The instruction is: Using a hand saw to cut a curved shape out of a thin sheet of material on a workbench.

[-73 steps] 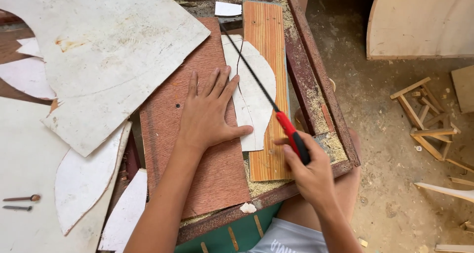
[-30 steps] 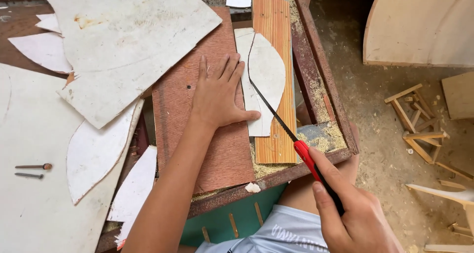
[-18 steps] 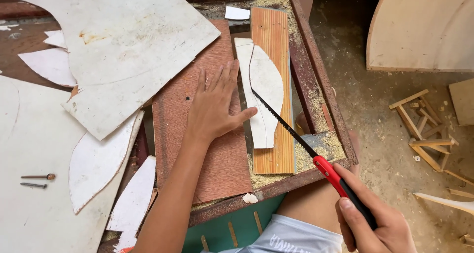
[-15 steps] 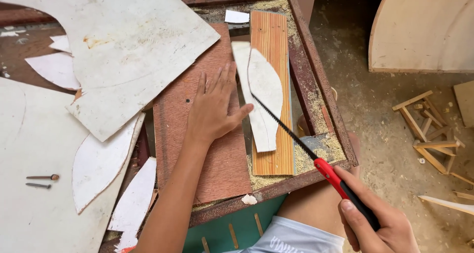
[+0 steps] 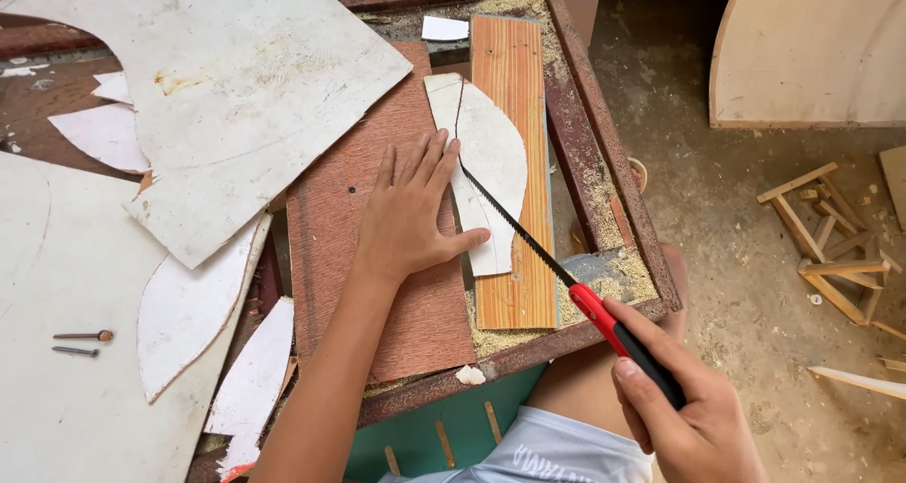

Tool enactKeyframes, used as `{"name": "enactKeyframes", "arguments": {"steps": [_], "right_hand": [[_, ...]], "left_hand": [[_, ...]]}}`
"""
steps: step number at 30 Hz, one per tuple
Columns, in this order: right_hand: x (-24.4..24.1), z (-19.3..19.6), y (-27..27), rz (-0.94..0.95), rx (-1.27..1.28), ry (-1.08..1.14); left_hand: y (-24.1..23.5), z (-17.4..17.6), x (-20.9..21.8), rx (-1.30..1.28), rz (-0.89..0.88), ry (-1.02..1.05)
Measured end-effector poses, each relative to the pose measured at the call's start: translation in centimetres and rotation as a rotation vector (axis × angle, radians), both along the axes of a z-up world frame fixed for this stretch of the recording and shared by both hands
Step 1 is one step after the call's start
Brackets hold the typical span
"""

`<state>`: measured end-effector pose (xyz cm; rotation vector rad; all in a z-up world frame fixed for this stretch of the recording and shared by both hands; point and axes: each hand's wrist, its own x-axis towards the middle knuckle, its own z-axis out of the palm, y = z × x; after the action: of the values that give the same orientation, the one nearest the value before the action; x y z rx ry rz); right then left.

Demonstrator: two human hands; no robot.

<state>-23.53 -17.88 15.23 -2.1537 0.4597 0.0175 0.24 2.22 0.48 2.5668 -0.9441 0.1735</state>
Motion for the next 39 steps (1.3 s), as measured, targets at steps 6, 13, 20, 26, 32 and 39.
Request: {"name": "enactKeyframes", "arguments": {"steps": [6, 13, 20, 26, 32, 39], "right_hand": [[-0.4, -0.1, -0.1, 0.012, -0.020, 0.045], [-0.6, 2.0, 4.8, 0.091, -0.093, 0.190], [-1.5, 0.2, 6.7, -0.131, 0.398, 0.014], [-1.7, -1.9, 9.1, 0.022, 0.242, 0.160], [-0.7, 1.2, 4.9, -0.110, 0.680, 0.037], [-0.1, 3.7, 4.4, -0.037, -0.165, 0.060]], "left_hand": [[-0.2, -0.5, 0.1, 0.009, 0.016, -0.025], [-0.5, -1.7, 0.3, 0.027, 0.079, -0.109], [-0.1, -1.1, 0.2, 0.029, 0.056, -0.065], [-0.1, -1.5, 0.2, 0.041, 0.040, -0.081], [-0.5, -1.9, 0.4, 0.084, 0.070, -0.100], [-0.6, -1.8, 0.4, 0.115, 0.101, -0.098]]}}
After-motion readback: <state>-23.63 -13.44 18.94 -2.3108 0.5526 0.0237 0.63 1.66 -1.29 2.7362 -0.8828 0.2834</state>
